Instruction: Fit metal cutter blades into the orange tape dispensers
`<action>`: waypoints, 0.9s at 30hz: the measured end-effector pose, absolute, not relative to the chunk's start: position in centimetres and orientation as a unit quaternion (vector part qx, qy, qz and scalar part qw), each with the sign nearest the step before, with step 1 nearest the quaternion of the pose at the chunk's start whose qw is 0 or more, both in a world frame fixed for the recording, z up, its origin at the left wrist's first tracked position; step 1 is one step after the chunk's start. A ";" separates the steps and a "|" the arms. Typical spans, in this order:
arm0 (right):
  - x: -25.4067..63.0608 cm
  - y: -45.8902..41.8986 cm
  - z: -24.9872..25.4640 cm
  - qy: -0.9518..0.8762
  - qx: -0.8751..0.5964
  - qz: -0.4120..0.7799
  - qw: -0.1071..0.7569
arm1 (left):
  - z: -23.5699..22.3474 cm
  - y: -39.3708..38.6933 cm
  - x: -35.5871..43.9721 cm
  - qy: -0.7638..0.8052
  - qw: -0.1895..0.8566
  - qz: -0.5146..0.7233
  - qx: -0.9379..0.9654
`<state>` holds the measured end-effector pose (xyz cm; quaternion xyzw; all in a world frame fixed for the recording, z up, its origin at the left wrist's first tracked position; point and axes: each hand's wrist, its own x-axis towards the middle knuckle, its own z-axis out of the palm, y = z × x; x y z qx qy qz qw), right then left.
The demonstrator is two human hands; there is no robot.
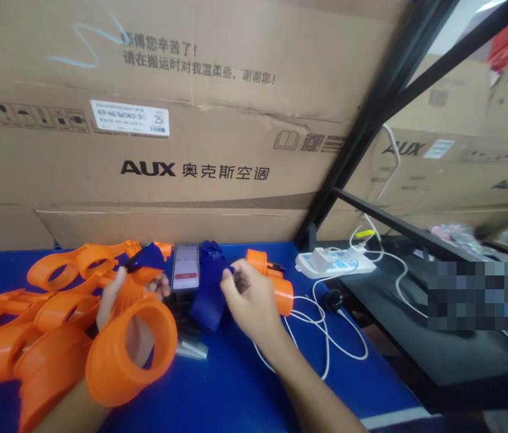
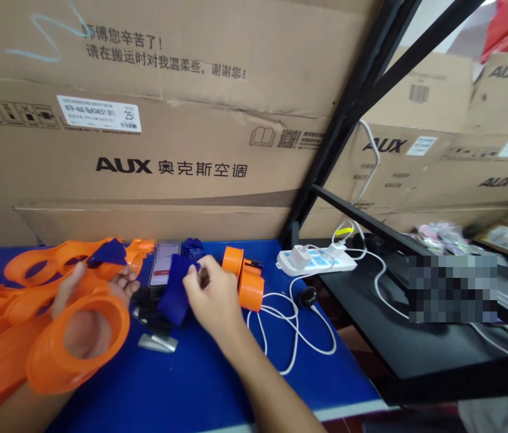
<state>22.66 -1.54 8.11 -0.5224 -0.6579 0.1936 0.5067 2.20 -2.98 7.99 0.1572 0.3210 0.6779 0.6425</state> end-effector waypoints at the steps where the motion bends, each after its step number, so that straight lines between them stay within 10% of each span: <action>1: 23.3 -1.1 8.3 -0.650 -0.530 0.172 0.517 | 8.1 -3.0 2.2 0.323 0.656 0.669 0.131; 8: 24.6 -0.3 8.7 -0.661 -0.531 0.161 0.506 | 7.8 -3.0 1.9 0.318 0.690 0.643 0.102; 27: 27.8 -3.0 11.1 -0.791 -0.513 0.333 0.017 | 7.0 -2.8 3.2 0.348 0.676 0.624 0.182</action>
